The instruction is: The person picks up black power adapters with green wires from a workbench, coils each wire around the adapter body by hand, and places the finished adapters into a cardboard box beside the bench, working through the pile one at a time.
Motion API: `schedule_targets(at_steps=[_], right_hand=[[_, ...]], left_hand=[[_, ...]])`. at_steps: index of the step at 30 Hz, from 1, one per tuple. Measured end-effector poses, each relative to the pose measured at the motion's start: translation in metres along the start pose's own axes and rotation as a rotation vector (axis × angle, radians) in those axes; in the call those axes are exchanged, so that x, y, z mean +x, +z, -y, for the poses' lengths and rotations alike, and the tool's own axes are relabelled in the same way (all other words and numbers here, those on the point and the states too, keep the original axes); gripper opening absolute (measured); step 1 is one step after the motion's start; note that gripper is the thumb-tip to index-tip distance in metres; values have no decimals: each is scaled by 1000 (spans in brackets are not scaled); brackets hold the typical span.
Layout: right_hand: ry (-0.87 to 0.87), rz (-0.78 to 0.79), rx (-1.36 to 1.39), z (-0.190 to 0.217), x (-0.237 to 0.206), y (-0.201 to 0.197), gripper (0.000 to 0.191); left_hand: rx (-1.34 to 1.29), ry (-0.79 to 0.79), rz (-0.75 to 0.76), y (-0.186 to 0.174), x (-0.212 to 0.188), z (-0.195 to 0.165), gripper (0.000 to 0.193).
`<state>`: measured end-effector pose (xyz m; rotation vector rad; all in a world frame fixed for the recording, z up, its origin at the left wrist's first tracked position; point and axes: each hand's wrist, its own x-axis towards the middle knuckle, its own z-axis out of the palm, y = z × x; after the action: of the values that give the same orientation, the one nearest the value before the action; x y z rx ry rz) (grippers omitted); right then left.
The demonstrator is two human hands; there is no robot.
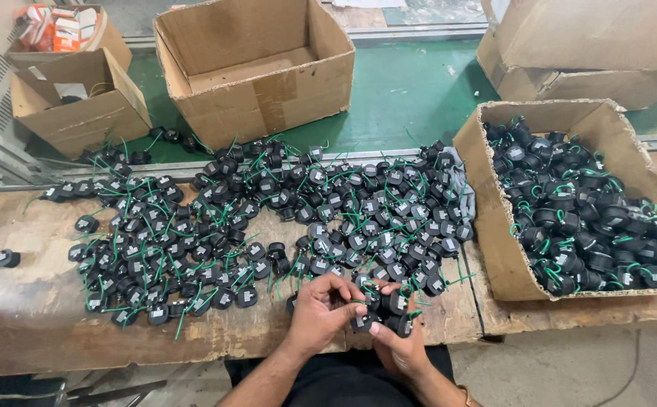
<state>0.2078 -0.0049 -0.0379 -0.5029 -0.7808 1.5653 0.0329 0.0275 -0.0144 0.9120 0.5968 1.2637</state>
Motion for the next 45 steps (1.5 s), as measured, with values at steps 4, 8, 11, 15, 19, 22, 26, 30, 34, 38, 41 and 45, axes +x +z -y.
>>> schedule_targets(at_steps=[4,8,11,15,19,22,26,30,34,38,41,45], right_hand=[[12,-25,-59,5,3,3,64],[-27,29,-361,31,10,5,59],[-87,32,-580,82,18,-1,54],[-268,-35,-1038,180,33,-19,55],[-91,-191,-793,258,91,-46,49],[3,-255,-652,302,147,-75,48],[60,-259,-629,320,208,-106,41],[32,-308,-638,309,235,-103,50],[-147,-141,-633,307,230,-92,29],[-182,0,-549,294,198,-66,19],[-114,67,-511,266,155,-49,17],[-17,197,-592,212,91,-36,21]], left_hand=[[311,137,-72,7,-9,-4,22],[726,449,-22,0,-16,-29,23],[877,522,-123,-16,-29,-42,22],[1049,647,-272,-45,-51,-47,21],[1159,708,-399,-64,-65,-34,22],[1153,711,-452,-69,-67,-21,23],[1162,698,-455,-71,-68,-13,26],[1203,687,-476,-75,-69,-14,27],[1090,574,-525,-76,-69,-13,25],[1137,645,-543,-71,-66,-18,23],[1182,632,-566,-65,-56,-32,23],[1445,465,-500,-62,-33,-62,33]])
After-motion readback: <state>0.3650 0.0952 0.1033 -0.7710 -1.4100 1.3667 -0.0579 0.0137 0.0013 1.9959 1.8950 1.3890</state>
